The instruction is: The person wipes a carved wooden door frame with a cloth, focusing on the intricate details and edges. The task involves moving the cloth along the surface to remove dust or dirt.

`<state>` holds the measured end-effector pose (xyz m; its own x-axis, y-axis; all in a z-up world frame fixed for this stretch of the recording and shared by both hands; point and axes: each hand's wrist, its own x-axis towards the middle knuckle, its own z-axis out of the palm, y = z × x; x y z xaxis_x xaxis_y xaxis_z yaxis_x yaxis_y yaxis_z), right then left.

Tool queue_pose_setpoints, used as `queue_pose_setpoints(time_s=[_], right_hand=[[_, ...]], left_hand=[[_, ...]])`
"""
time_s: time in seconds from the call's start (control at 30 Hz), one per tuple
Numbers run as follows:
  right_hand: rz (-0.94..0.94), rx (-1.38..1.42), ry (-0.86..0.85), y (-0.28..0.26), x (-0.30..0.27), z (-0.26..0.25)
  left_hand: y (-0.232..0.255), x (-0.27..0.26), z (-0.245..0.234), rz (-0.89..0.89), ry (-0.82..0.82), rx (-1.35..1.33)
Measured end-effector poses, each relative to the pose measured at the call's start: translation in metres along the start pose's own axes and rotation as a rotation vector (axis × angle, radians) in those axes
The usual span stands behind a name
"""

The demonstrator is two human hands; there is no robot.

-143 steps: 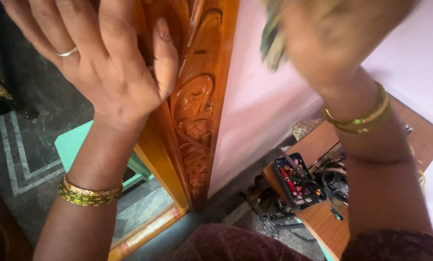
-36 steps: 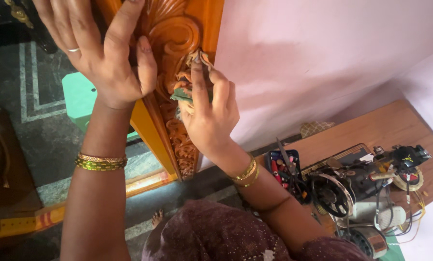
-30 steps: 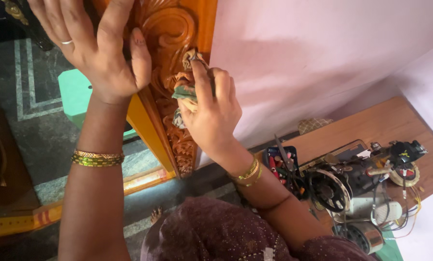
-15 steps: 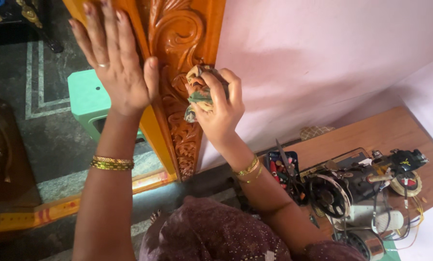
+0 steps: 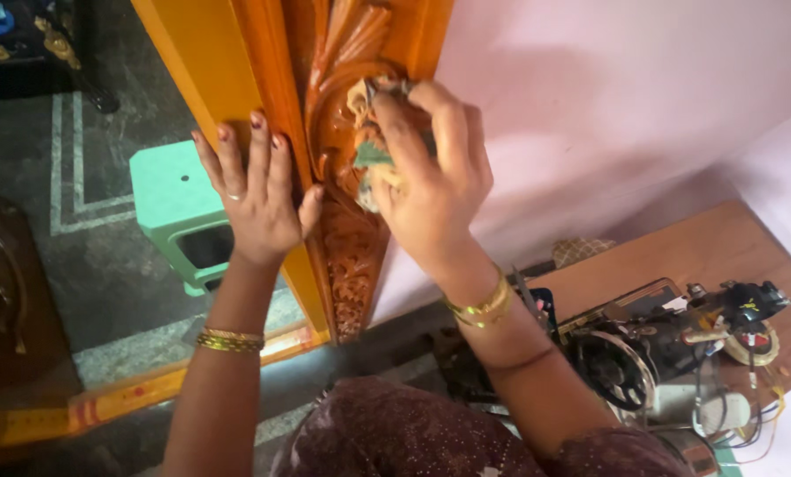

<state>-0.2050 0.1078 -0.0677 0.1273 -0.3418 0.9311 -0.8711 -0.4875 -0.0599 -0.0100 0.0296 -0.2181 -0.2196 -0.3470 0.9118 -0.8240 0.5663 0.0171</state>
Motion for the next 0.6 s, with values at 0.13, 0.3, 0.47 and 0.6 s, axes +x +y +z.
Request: queue_pose_setpoints(time_s=[0.13, 0.3, 0.47, 0.6], right_hand=[[0.010, -0.056, -0.034, -0.013, 0.004, 0.003], [0.117, 0.163, 0.011, -0.013, 0.002, 0.010], [0.202, 0.199, 0.138, -0.020, 0.001, 0.023], [0.165, 0.131, 0.153, -0.025, 0.003, 0.030]], left_hand=[[0.000, -0.005, 0.007, -0.004, 0.038, -0.009], [0.000, -0.009, 0.011, 0.002, 0.063, -0.023], [0.000, -0.011, 0.010, 0.004, 0.055, -0.039], [0.001, -0.012, 0.009, 0.001, 0.042, -0.055]])
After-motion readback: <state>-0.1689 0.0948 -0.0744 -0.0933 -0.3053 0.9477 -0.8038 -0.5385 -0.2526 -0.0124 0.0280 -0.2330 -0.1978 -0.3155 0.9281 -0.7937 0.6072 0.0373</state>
